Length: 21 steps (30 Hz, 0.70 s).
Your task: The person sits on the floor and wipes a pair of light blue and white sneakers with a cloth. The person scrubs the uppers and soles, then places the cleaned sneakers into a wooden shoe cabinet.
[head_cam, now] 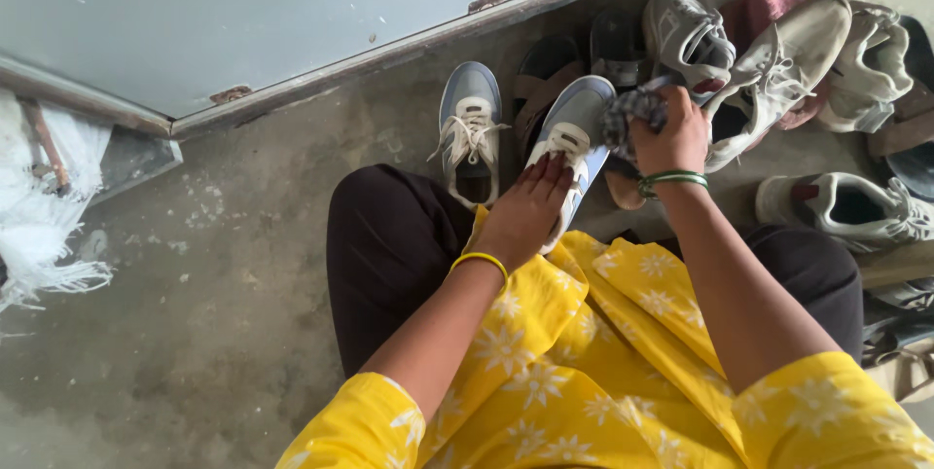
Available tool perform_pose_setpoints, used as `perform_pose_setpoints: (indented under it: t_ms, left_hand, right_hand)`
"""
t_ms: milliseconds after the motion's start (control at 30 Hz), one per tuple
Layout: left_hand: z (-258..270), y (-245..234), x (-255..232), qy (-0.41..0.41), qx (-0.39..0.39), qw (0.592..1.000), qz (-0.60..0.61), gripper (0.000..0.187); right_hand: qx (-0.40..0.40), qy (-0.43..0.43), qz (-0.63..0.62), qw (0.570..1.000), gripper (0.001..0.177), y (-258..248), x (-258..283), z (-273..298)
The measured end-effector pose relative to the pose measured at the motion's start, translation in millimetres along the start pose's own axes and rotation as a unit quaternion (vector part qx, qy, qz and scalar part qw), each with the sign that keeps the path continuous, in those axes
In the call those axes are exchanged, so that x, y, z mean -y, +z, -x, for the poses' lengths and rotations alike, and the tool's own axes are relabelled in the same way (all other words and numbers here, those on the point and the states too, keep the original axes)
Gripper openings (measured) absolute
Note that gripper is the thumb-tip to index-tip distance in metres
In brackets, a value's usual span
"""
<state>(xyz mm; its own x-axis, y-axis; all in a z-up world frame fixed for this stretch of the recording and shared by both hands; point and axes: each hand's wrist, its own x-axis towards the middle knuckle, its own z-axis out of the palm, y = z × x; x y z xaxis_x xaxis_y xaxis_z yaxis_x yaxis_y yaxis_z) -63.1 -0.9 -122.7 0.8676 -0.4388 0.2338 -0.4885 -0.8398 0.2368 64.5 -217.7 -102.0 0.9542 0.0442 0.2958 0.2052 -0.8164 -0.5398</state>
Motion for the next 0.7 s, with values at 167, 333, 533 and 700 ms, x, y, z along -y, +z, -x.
perform_pose_setpoints:
  t_ms: [167,333,533,700]
  left_hand:
    - [-3,3,0,-0.031,-0.003,0.999,0.011,0.056]
    - [-5,14,7,-0.088,-0.058,0.994,0.036,0.055]
    - [-6,7,-4,-0.035,-0.029,0.999,-0.010,0.056]
    - [-4,-1,-7,-0.010,-0.033,0.998,0.055,0.062]
  right_hand:
    - [0.058,-0.044,-0.009,0.997,0.041,10,4,31]
    - [0.224,0.076,0.003,0.972,0.042,9,-4,82]
    - [-0.035,-0.065,0.050,0.996,0.047,12,-3,6]
    - [0.121,0.082,0.007,0.989,0.041,7,42,-22]
